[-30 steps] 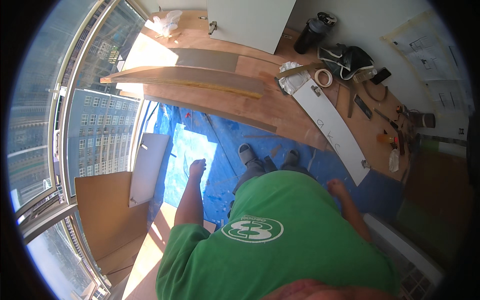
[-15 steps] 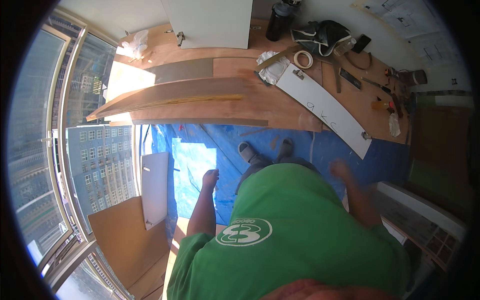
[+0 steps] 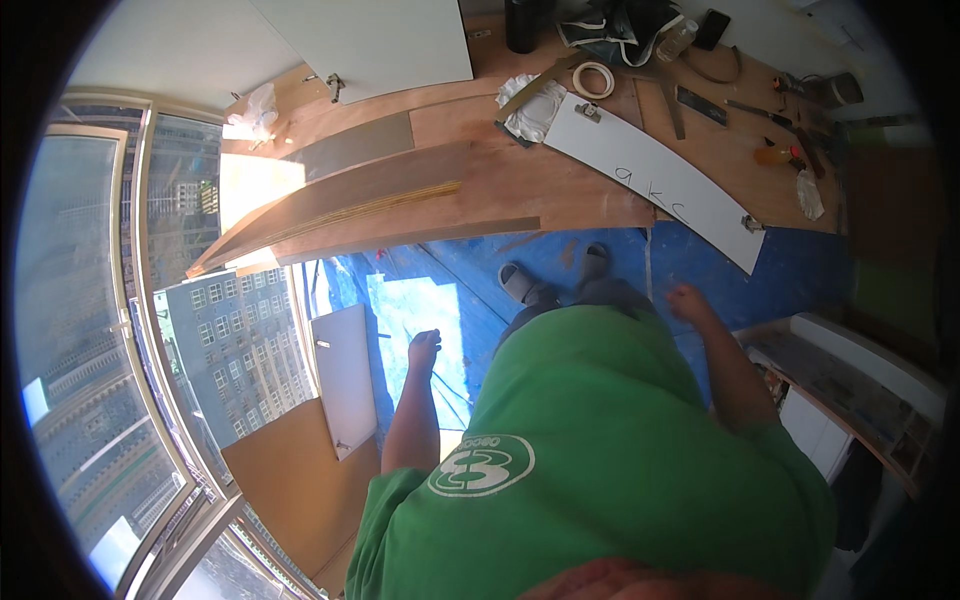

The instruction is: The person applies glue to the edge of a white cabinet door and then fits a curved wooden trim piece along the edge. They press the trim into place and use a hammer to tap it securely. The work occurs in a room with a blue floor covering and scattered tools.

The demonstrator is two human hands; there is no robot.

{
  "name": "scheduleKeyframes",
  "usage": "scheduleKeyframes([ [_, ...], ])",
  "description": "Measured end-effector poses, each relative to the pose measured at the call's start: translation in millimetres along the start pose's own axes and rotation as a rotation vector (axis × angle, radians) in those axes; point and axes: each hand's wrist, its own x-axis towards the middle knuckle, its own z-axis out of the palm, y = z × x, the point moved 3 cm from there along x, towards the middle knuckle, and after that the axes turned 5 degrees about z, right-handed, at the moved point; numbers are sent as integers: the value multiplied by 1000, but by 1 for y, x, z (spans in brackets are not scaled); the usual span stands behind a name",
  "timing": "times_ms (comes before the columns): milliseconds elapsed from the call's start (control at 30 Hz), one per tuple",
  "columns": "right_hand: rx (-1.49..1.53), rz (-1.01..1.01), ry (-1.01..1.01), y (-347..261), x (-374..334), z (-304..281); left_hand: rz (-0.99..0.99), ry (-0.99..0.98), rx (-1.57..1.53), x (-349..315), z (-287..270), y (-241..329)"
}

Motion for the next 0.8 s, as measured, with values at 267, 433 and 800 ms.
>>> scheduleKeyframes([
  [267,-60,66,15,4,-32,-19,467,174,465,29,51,88],
  [433,-79,63,51,-20,-47,-36,721,179,848,34,72,177],
  [800,-123,-42,76,-23,-56,-57,988,252,1235,84,68,213],
])
